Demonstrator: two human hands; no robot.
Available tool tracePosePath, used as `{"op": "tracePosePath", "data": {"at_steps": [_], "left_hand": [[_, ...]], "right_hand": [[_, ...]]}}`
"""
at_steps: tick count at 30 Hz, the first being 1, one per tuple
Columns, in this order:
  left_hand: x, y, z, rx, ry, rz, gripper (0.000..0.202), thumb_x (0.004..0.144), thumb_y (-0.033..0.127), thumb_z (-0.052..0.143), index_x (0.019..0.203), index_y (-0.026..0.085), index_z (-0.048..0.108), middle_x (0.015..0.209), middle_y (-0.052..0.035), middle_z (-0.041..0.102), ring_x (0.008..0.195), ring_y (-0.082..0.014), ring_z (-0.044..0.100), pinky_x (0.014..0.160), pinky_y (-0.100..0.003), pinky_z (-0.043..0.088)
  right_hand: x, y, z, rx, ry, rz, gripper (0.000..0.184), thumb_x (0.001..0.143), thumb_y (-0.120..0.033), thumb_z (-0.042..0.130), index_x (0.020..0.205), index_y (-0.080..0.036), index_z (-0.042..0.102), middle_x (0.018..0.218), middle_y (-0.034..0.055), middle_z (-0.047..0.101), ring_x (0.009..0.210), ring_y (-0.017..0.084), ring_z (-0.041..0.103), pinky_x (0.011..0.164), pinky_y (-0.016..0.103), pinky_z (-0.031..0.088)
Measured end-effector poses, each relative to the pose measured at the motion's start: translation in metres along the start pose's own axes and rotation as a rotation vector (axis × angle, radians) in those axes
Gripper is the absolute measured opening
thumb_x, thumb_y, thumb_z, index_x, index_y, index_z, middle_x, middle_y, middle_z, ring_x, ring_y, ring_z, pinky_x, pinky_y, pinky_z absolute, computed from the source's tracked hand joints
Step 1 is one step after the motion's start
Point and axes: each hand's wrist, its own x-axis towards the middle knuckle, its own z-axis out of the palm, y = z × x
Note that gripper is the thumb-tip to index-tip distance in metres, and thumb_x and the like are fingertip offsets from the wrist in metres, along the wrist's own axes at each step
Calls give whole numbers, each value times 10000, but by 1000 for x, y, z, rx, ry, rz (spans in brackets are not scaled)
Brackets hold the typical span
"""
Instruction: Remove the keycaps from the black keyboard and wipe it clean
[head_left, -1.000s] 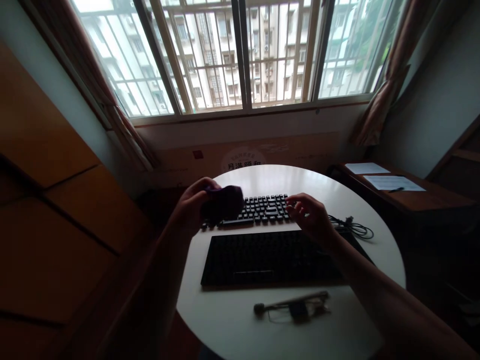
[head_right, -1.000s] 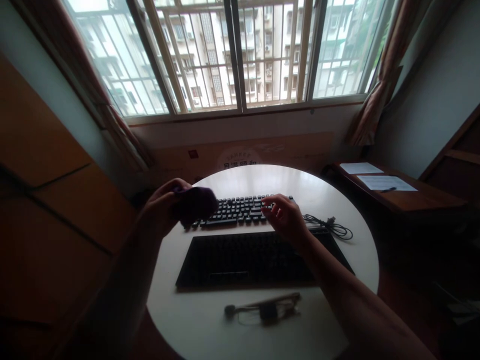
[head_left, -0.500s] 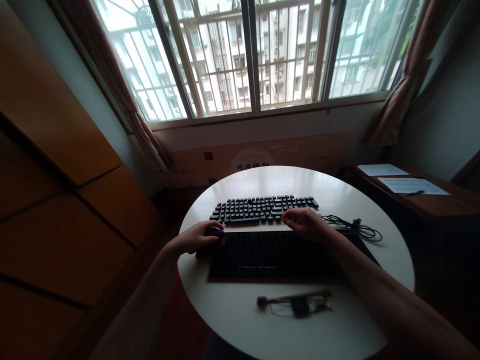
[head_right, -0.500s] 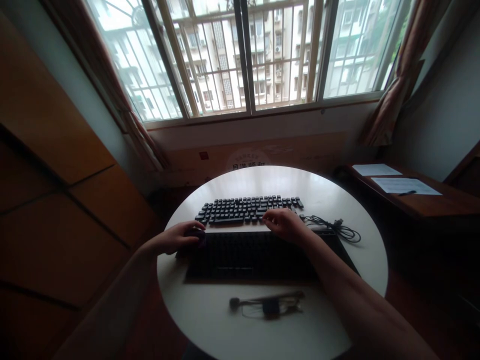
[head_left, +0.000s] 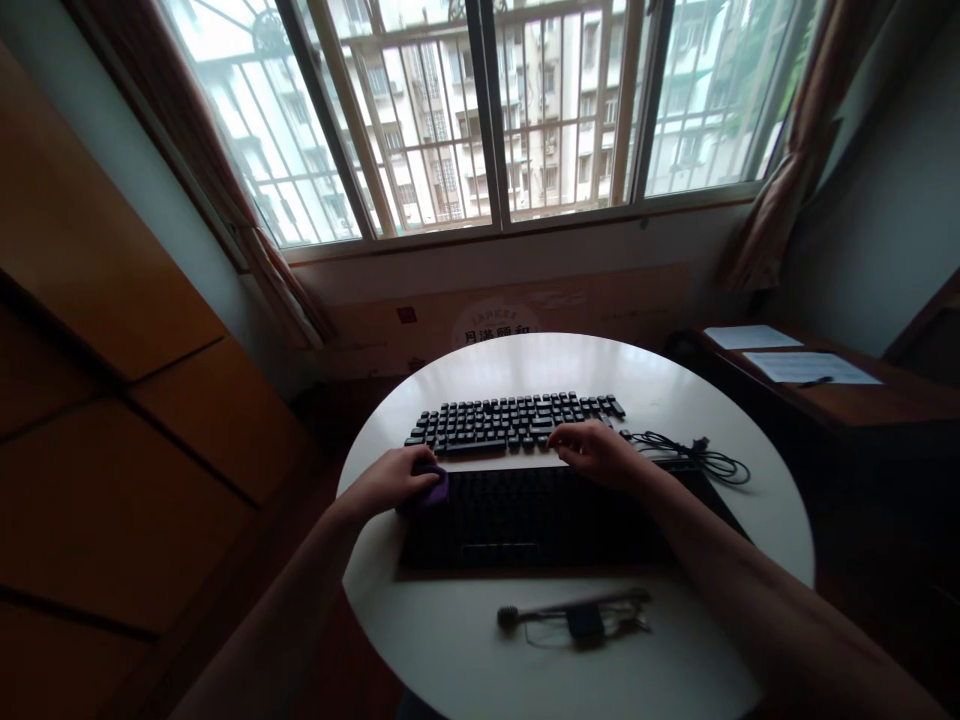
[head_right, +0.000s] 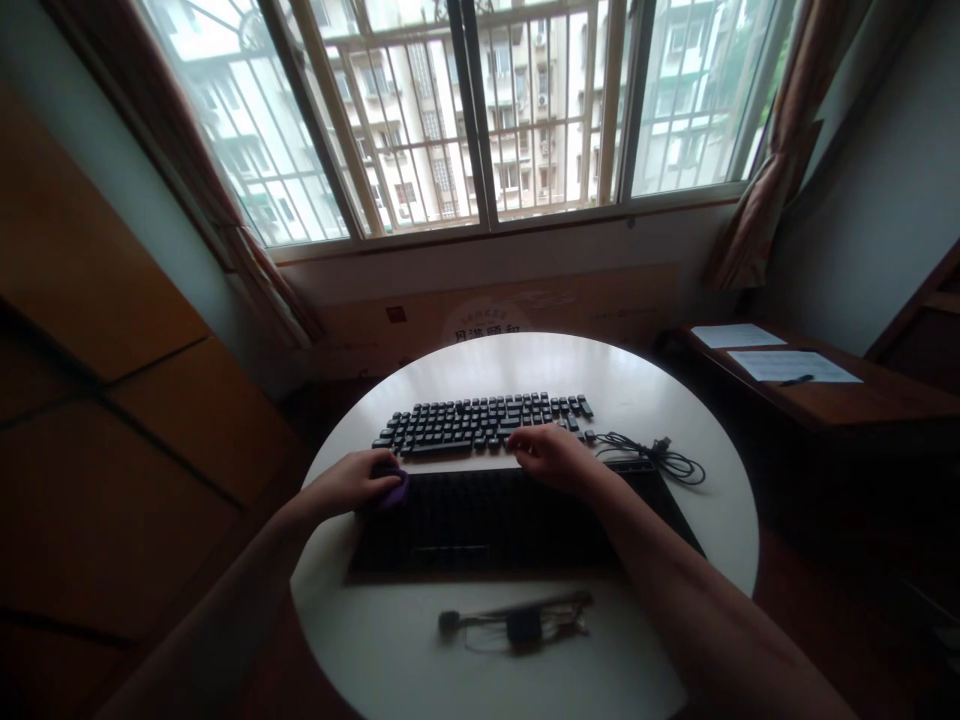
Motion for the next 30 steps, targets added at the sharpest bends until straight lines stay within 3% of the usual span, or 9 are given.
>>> {"op": "tracePosePath", "data": {"at_steps": [8,17,24,30], "left_hand": [[7,8,3,106,-100,-157,405,795,544,562,982,207,686,999,-89,730,861,-264,662,692,-308,469],[5,11,6,101,-103,-181,342,882,442,448,1050,210,634,1056,-89,721,929,-260,658,802,-339,485],[7,-8,2,-123,-191,-89,361,782,450,587,1048,216,655,1048,-63,714,955,-257,651,799,-322,502],[12,-3,6,-81,-89,-134,369,739,532,628,889,195,650,926,-83,716,869,-275,650,748,-339,482]], "right_hand": [[0,-4,8,12,-34,-15,248,803,-104,583,937,-220,757,826,11,737,726,156,668,699,255,474],[2,-9,12,103,-99,-93,251,779,-64,586,917,-194,751,867,29,712,752,146,618,684,233,465],[1,-13,9,93,-132,-109,259,781,-53,588,924,-198,749,895,32,694,809,161,626,756,262,477],[1,-11,12,41,-164,-107,262,785,-61,607,938,-213,756,959,44,673,892,182,628,838,295,481]]}}
